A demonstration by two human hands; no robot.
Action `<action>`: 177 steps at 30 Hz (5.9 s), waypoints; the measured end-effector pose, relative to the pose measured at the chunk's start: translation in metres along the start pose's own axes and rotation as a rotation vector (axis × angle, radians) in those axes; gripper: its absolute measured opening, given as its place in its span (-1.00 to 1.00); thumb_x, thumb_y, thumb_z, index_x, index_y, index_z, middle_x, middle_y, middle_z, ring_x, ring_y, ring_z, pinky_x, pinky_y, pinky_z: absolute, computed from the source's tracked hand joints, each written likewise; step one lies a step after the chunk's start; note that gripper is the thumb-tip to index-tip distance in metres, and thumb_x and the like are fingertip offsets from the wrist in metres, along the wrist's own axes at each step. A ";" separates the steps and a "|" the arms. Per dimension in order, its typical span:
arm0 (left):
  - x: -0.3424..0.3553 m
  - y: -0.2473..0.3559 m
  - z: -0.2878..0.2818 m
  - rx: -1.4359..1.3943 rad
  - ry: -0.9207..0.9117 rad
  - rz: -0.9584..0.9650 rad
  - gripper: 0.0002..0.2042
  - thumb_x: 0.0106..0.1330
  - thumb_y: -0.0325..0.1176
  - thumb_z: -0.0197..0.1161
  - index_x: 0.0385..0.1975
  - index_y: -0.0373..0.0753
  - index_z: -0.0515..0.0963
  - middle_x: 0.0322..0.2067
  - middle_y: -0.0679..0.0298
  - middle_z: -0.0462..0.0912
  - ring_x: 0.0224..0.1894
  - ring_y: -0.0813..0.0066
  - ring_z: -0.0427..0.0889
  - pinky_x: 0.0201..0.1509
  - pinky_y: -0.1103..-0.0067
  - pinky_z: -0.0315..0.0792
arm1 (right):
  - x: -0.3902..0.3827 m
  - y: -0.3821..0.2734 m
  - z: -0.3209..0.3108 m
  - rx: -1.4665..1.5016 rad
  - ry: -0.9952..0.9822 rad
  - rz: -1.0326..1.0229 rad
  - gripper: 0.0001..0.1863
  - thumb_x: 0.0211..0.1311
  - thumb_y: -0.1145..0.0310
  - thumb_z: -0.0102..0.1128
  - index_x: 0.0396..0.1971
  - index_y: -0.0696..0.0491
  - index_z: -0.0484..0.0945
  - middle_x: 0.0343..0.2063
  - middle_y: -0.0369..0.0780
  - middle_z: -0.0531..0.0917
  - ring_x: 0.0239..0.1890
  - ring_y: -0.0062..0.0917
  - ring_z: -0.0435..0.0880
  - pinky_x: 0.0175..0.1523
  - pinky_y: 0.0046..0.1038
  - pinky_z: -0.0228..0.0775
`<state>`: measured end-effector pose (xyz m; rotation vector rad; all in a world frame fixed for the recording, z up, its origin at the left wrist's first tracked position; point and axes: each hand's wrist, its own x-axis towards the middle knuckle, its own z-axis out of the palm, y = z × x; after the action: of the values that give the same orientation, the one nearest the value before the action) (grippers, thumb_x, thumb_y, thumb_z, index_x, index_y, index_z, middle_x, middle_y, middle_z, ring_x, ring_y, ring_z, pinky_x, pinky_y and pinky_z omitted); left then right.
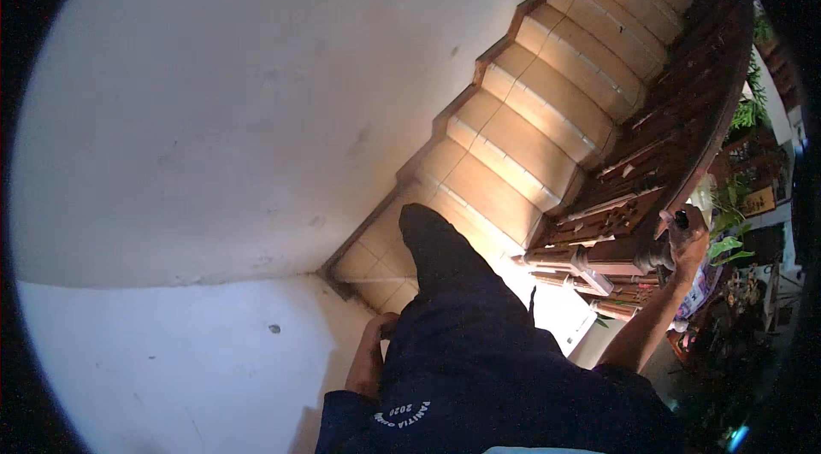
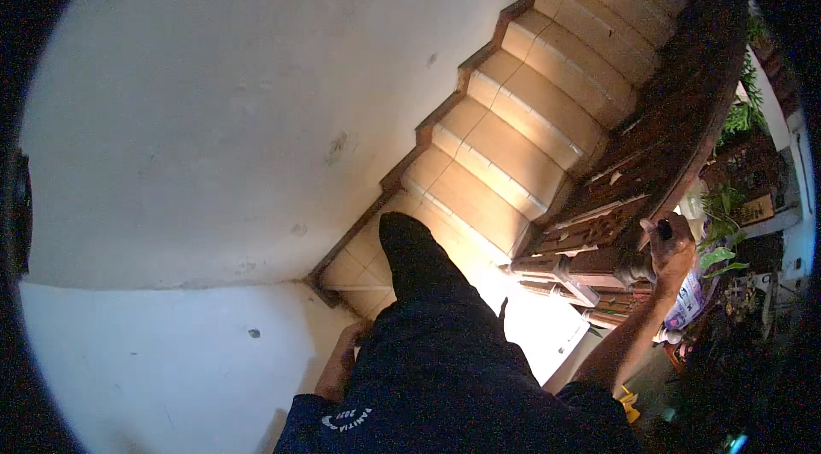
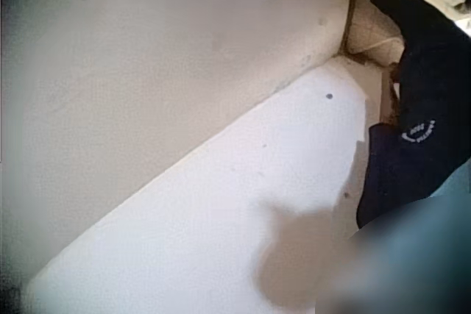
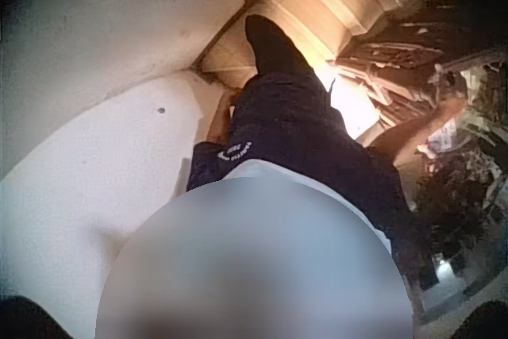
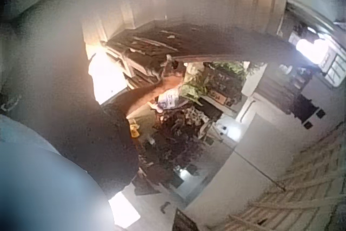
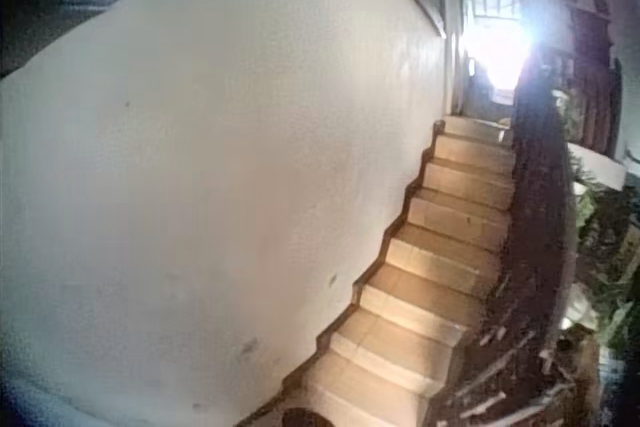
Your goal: Painting a ceiling with white paint and a brush while standing on a stairwell.
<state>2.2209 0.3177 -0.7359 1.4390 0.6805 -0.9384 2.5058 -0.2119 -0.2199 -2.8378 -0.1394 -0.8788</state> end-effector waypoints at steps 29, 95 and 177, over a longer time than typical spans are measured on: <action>0.020 -0.038 -0.007 0.519 0.758 0.274 -0.68 -0.01 -0.50 0.26 -0.19 -0.18 0.67 -0.30 0.01 0.69 -0.13 0.01 0.66 0.00 0.25 0.52 | -0.040 -0.002 0.049 -0.075 -0.132 0.040 -0.62 0.10 0.07 0.44 -0.26 0.07 0.66 -0.29 -0.16 0.72 -0.22 -0.24 0.68 -0.12 -0.27 0.46; -0.018 -0.066 0.085 -0.437 -0.078 0.479 -0.46 0.18 -0.05 0.34 0.08 -0.30 0.57 -0.07 0.05 0.69 0.03 0.23 0.65 0.16 0.39 0.47 | -0.035 0.037 0.059 -0.035 -0.065 -0.043 -0.64 0.09 0.12 0.48 -0.25 0.06 0.67 -0.44 -0.19 0.70 -0.40 -0.39 0.70 -0.26 -0.42 0.47; -0.024 -0.191 0.033 -0.049 0.104 -0.155 -0.48 0.32 0.01 0.16 0.15 -0.21 0.51 0.07 -0.03 0.59 0.02 0.01 0.64 0.06 0.13 0.52 | -0.154 -0.009 0.041 -0.470 -0.289 -0.062 -0.33 0.20 -0.35 0.08 -0.12 0.01 0.65 -0.18 -0.06 0.69 -0.13 -0.11 0.67 -0.04 -0.09 0.45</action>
<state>2.0404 0.3071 -0.8108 1.4138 0.8968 -0.9644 2.4006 -0.2013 -0.3392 -3.4075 -0.0612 -0.5629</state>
